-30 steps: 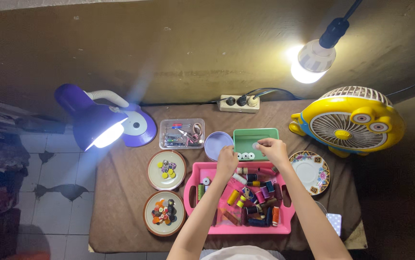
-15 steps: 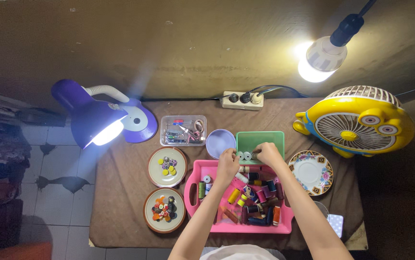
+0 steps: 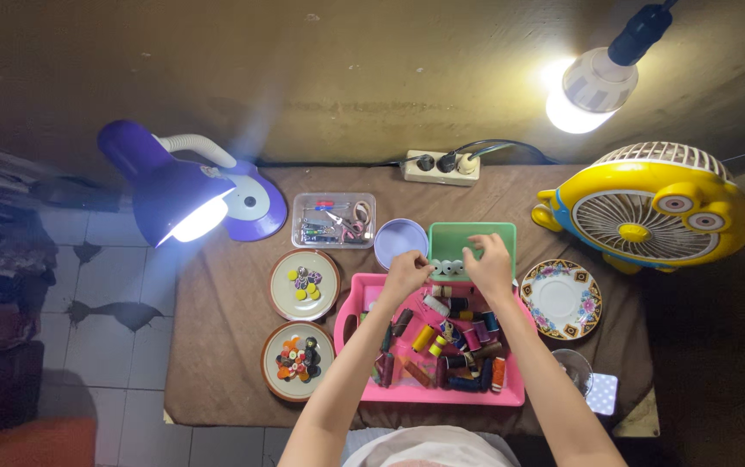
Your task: The person sorts through sewing supplies by picking up thread spools and small plastic pieces from a pink tray and placing them into a green container.
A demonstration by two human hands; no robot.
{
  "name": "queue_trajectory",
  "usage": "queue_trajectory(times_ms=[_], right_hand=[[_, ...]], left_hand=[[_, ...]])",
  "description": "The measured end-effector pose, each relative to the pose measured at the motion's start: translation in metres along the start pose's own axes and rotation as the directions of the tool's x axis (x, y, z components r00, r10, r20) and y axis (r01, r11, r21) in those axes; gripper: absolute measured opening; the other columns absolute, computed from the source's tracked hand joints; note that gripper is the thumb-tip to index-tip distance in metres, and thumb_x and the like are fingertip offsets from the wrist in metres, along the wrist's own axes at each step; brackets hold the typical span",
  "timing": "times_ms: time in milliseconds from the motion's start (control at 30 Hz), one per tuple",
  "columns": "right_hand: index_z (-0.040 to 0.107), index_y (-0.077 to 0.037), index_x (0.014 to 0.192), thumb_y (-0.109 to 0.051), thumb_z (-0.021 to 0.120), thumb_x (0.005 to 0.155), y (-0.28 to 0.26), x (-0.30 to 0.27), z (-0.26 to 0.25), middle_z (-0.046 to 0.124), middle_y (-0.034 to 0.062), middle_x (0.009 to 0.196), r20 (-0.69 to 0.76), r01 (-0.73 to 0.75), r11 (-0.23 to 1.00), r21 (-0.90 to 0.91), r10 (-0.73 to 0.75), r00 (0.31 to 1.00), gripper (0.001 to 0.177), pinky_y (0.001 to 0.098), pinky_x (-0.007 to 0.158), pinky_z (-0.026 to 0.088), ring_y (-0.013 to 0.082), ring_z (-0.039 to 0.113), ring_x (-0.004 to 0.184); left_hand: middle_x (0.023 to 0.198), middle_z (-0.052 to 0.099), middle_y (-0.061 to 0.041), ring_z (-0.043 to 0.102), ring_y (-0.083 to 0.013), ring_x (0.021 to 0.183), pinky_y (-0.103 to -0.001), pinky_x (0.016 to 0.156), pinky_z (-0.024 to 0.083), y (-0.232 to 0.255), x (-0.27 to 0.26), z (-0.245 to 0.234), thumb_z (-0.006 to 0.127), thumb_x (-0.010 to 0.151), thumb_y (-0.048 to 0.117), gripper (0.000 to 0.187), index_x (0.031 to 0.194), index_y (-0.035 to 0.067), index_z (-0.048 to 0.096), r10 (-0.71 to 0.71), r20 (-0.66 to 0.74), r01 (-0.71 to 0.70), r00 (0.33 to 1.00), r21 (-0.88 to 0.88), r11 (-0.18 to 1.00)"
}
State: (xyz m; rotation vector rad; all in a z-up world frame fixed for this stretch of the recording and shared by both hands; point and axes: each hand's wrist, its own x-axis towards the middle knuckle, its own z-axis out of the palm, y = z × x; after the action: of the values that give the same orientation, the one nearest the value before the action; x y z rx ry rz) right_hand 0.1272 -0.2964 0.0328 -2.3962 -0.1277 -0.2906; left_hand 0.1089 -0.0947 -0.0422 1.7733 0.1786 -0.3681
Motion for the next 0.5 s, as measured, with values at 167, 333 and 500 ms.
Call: queue_trajectory(times_ms=[167,333,500], right_hand=[[0.061,-0.005,0.082,-0.011,0.076,0.089,-0.066,-0.047,0.008,0.052,0.0068,0.072,-0.137,0.041,0.964,0.264,-0.004,0.991,0.018,0.0329,0.052,0.041,0.0182,0.051,0.056],[0.067,-0.005,0.092,-0.014,0.076,0.083,-0.086,-0.089,0.058,0.062,0.0120,0.079,0.251,0.113,0.968,0.224,-0.170,0.953,0.015,0.0389,0.057,0.050,0.0271,0.063,0.064],[0.068,-0.002,0.095,-0.018,0.076,0.080,-0.080,-0.099,0.113,0.067,0.0181,0.092,0.466,0.116,0.983,0.142,-0.170,0.868,0.023,0.0501,0.068,0.054,0.0404,0.067,0.083]], left_hand=[[0.071,0.074,-0.011,0.074,-0.0144,0.060,-0.028,0.051,0.056,-0.009,0.033,-0.014,0.077,0.087,0.011,0.018,0.083,-0.004,0.068,-0.127,0.188,0.132,0.974,-0.017,0.991],[0.067,0.073,-0.011,0.071,-0.0146,0.058,-0.029,0.051,0.057,-0.008,0.043,-0.015,0.077,0.087,0.013,0.019,0.084,-0.004,0.071,-0.137,0.232,0.135,0.963,0.025,0.990],[0.073,0.072,-0.013,0.069,-0.0165,0.061,-0.031,0.059,0.055,-0.009,0.026,-0.017,0.078,0.089,0.020,0.024,0.092,-0.003,0.073,0.063,0.024,-0.065,0.998,0.111,0.992]])
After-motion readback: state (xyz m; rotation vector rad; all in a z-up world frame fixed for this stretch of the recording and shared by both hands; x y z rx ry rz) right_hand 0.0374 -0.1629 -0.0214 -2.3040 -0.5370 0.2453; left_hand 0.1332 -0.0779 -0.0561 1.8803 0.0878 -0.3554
